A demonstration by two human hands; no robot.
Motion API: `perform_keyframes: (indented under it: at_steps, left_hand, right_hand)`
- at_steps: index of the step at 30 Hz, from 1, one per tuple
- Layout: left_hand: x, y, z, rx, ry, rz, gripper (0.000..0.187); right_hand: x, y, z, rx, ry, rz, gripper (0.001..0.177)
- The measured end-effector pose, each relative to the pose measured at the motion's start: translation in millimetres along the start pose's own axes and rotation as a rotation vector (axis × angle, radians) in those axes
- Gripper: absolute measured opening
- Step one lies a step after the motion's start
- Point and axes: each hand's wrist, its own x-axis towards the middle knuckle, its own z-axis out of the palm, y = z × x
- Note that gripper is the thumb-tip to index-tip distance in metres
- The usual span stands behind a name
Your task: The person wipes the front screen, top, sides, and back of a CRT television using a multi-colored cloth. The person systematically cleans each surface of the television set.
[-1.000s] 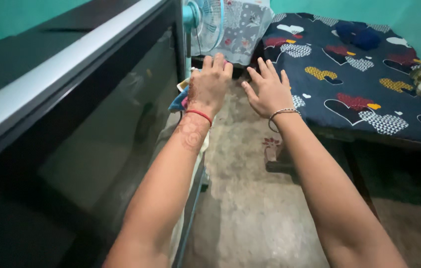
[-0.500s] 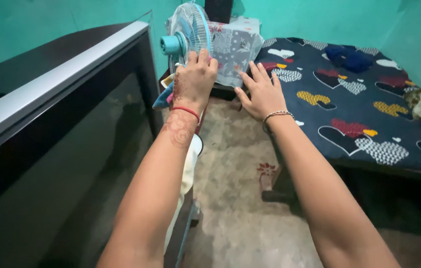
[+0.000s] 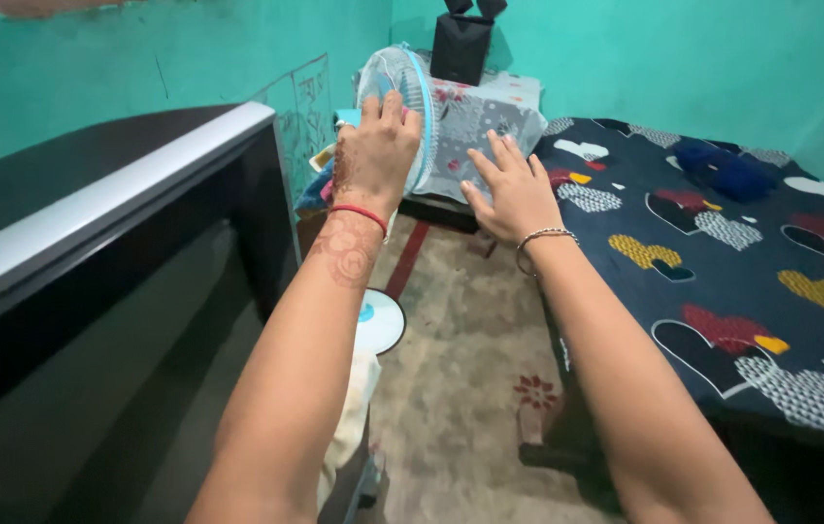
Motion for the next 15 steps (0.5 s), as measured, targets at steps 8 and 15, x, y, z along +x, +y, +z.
perform_keyframes:
  at_steps: [8, 15]
  left_hand:
    - [21.5, -37.9, 72.9, 0.023, -0.043, -0.018, 0.005]
    - [24.3, -59.9, 118.9, 0.075, -0.1, -0.042, 0.007]
  right_hand:
    - [71.0, 6.8, 60.9, 0.053, -0.031, -0.005, 0.057]
    - [112.7, 10.2, 106.0, 0.124, -0.013, -0.042, 0.055]
